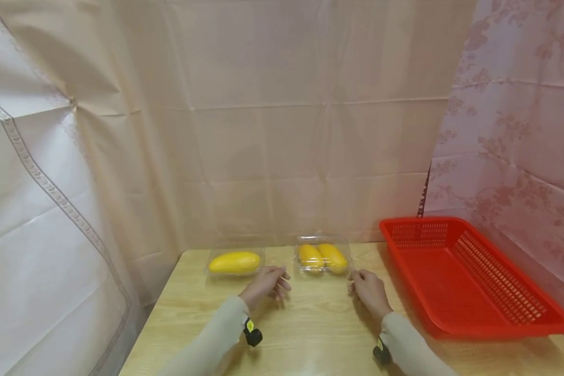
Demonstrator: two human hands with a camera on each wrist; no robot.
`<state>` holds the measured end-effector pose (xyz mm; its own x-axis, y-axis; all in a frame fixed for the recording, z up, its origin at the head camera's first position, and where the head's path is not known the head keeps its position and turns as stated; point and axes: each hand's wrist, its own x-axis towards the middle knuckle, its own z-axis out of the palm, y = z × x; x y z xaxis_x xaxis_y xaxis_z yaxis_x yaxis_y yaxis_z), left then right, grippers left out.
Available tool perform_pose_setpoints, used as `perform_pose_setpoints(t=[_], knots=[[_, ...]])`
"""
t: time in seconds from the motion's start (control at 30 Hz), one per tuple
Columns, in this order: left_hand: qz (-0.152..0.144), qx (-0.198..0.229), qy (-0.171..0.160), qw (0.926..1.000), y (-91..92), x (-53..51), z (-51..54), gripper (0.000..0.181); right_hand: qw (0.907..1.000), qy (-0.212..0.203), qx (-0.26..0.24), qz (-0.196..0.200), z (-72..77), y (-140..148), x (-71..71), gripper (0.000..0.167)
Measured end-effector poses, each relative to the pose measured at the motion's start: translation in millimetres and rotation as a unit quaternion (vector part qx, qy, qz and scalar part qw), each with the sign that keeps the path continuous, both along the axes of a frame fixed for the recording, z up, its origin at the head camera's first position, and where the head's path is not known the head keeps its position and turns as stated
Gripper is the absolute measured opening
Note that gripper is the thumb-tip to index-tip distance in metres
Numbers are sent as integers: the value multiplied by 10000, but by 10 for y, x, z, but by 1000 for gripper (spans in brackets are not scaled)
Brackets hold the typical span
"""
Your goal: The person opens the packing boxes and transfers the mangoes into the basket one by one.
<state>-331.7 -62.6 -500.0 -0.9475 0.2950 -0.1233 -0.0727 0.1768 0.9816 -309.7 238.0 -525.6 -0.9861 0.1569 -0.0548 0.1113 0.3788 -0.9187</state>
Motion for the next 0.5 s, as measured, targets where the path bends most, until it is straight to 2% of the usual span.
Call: perform_pose_setpoints(t=[0.2, 0.5], knots=[[152, 255, -207, 9993, 104, -36, -18, 47, 9994, -184, -291, -33, -33, 23, -55, 48], [450, 448, -124, 9979, 217, -133, -64, 50, 9937, -402, -1040, 106, 31, 95, -143, 55]])
